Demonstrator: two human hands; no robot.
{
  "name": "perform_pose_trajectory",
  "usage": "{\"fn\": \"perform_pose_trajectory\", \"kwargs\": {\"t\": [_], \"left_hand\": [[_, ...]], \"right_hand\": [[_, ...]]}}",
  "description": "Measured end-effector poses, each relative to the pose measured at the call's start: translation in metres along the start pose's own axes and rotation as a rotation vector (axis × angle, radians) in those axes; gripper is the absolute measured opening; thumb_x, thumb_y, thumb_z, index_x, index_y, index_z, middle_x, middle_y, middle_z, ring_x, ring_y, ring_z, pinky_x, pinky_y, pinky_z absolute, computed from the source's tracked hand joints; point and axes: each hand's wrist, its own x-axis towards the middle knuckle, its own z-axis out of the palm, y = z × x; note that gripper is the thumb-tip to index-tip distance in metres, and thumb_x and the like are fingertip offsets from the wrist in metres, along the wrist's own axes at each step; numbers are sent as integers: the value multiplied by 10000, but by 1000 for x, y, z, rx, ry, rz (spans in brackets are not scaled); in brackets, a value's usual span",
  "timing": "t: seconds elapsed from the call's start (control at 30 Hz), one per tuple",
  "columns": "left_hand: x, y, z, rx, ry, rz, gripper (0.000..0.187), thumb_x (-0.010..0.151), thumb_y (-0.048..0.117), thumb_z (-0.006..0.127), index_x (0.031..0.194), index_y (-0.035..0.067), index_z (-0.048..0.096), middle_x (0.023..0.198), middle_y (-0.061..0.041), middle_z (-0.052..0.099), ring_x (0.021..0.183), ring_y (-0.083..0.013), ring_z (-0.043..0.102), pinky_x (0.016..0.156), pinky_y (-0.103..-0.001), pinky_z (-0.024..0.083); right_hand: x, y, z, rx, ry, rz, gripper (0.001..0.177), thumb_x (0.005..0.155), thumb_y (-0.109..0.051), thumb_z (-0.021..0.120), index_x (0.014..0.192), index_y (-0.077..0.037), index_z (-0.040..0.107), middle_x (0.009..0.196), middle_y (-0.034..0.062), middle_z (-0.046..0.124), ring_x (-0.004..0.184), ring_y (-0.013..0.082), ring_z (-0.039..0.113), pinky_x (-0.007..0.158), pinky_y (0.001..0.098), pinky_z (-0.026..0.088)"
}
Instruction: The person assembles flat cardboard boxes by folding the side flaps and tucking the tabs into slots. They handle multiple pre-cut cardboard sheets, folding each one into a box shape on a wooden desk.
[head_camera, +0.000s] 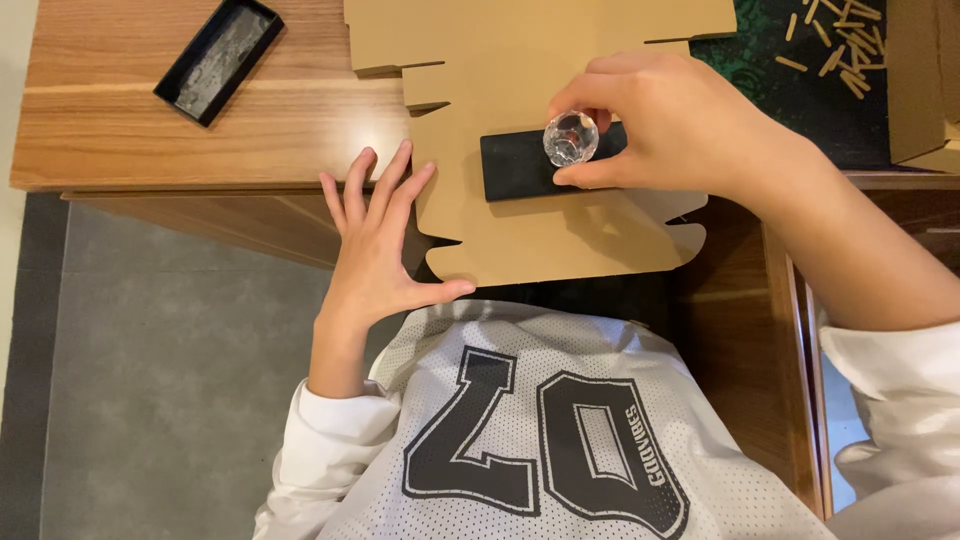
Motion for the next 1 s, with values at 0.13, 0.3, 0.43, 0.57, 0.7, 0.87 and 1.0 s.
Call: {"fn": "perform_pose_trajectory", "kwargs": {"t": [0.13,0.3,0.43,0.57,0.7,0.87,1.0], "left_hand": [[-1,-1,0,3,9,4,1070,649,774,640,1469,145,365,1604,-64,228,1477,-388,143,1124,-702,-69],[-1,-2,1,25,1,10,1089,648,788,629,1480,142,355,1610,-56,215,1477,-387,144,1127,-697,-64],[-2,-5,1,34,-4,20,1143,620,820,624,1501,153,329,1616,-58,204,1483,-393,137,1125,-706,-67],[-2,-5,1,59,-28,22,1233,564,827,690,1520,152,302,1623,-47,173,1488,-393,114,1121,-716,-68],[-3,-6,5,69,14,26,1232,555,813,732,1511,153,322,1618,-46,201,1486,-389,149,1129,-716,-43],[-3,-7,6,95,21,23,1244,533,819,744,1500,149,342,1614,-40,207,1477,-387,161,1126,-715,-23],[-1,-6,5,97,19,17,1260,493,785,800,1486,146,358,1602,-36,228,1463,-376,172,1121,-709,-15]], "right_hand": [[6,-2,-2,50,-23,51,370,736,-288,829,1033,-126,680,928,-15,667,780,168,593,685,321,430],[11,-10,-11,-84,-124,177,359,745,-437,781,1027,-224,722,841,-18,662,761,208,614,572,405,413],[15,-16,-18,-168,-207,219,340,777,-502,716,1040,-289,713,824,-20,655,799,252,618,565,443,427],[17,-21,-21,-229,-277,278,393,775,-527,692,1101,-308,700,864,-5,680,861,275,626,573,469,446],[12,-17,-14,-303,-244,241,404,793,-546,679,1132,-327,663,867,-33,685,896,288,630,609,484,479],[1,-13,-2,-340,-140,187,490,814,-549,672,1224,-281,669,899,-34,703,935,298,622,673,473,506],[-3,-12,2,-446,-68,158,492,793,-583,679,1200,-305,677,906,-25,691,948,274,638,604,466,527]]}}
